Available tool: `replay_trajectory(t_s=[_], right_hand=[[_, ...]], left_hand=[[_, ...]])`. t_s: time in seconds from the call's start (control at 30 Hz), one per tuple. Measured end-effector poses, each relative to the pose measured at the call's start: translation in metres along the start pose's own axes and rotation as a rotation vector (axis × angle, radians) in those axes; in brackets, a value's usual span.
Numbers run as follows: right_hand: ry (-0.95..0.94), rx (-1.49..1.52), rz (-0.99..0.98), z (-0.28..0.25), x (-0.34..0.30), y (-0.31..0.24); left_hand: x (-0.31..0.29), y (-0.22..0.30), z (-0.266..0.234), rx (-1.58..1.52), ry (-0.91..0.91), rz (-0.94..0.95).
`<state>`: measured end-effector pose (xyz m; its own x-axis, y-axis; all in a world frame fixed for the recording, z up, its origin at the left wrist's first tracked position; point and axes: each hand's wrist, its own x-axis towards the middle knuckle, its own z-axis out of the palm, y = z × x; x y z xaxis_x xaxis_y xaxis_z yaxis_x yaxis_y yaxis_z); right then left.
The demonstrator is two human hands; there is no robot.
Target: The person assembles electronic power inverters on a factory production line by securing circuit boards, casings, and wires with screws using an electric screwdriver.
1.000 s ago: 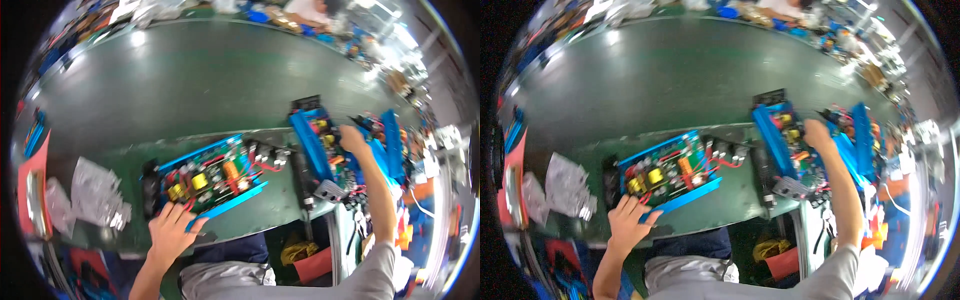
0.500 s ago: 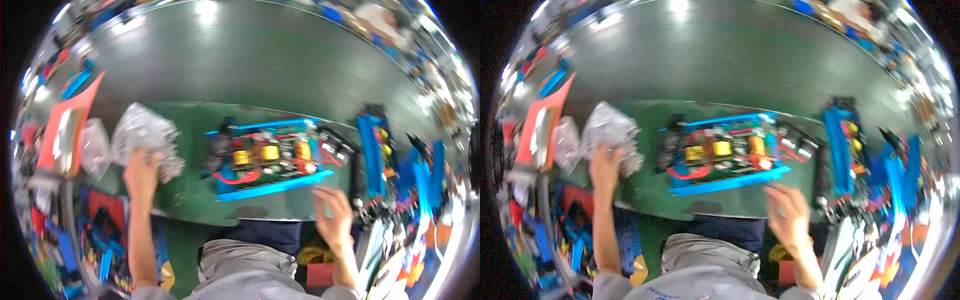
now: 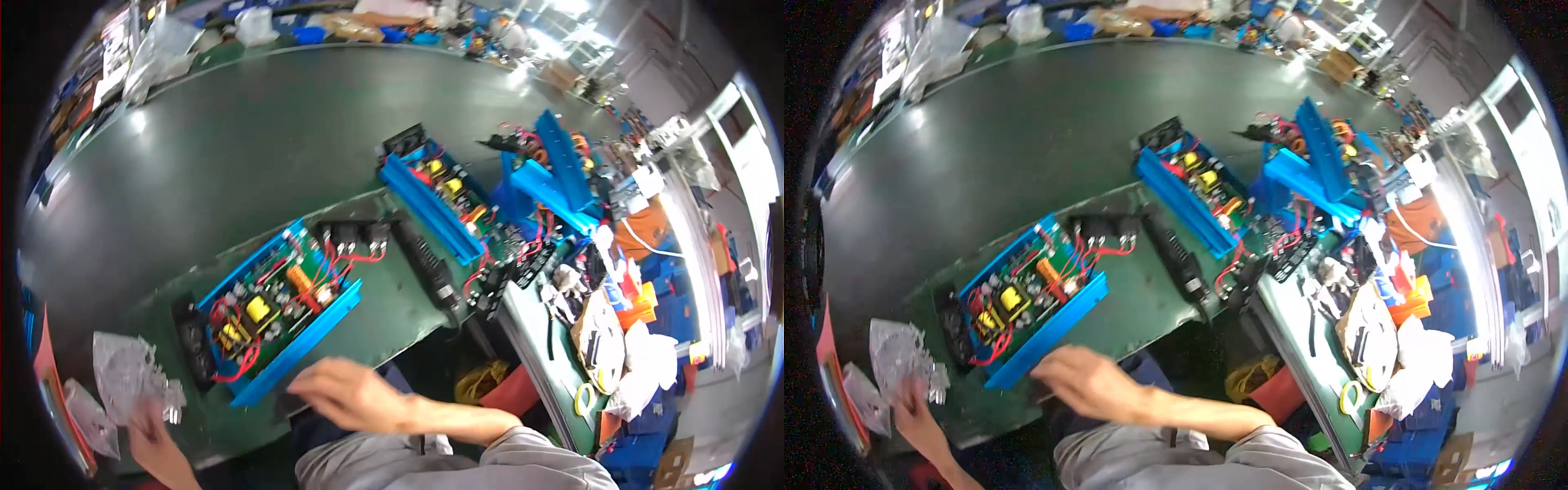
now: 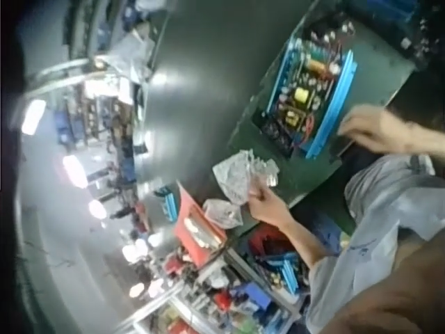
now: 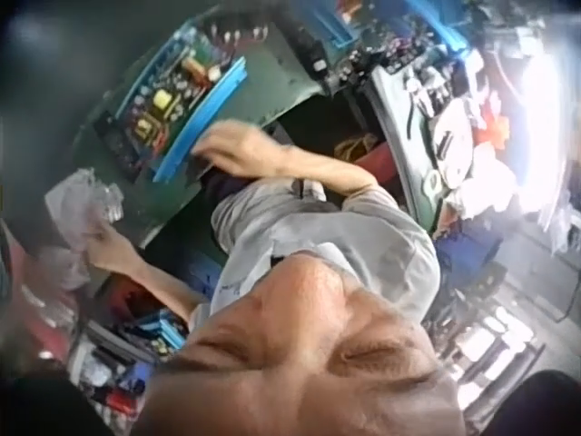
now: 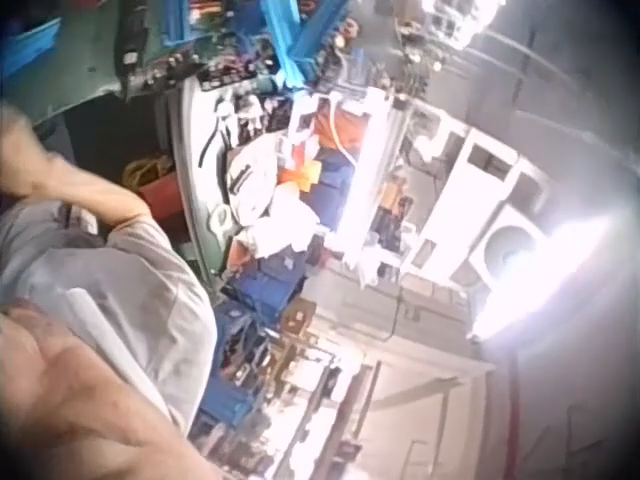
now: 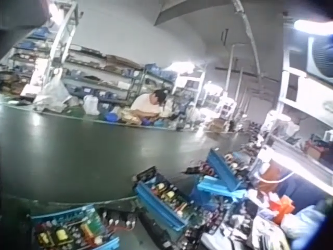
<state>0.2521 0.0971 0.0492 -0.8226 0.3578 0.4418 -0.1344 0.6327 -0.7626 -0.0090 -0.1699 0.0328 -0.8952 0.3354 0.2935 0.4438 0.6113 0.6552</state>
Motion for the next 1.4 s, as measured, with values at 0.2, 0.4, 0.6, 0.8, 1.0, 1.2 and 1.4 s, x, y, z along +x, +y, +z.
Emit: replay_trajectory(t_s=[0.2,0.4,0.6,0.8,1.0,1.2,1.4], right_hand=[[-0.029,0.443,0.054,0.027,0.018,-0.021],[-0.007,0.417,0.081,0.012,0.009,-0.012],[-0.020,0.247,0.357,-0.013,-0.003,0.013],[0.028,0.121,0.483,-0.012,-0.012,0.026],[0.016,0.190,0.521,0.000,-0.011,0.022],[-0.011,0.256,0.456,0.000,-0.015,0.009],[0.027,0.359,0.307,0.015,-0.011,0.001]], left_hand=[[-0.062,0.167,0.010,-0.226,-0.312,0.153],[-0.068,0.140,0.039,-0.527,-0.180,0.109],[-0.039,0.141,0.039,-0.506,-0.465,-0.229],[-0.035,0.075,0.022,-0.179,0.039,-0.179],[-0.015,0.048,0.027,0.146,-0.043,-0.437],[-0.049,0.125,0.014,0.150,0.021,0.148],[-0.067,0.161,0.049,-0.097,-0.583,0.353]])
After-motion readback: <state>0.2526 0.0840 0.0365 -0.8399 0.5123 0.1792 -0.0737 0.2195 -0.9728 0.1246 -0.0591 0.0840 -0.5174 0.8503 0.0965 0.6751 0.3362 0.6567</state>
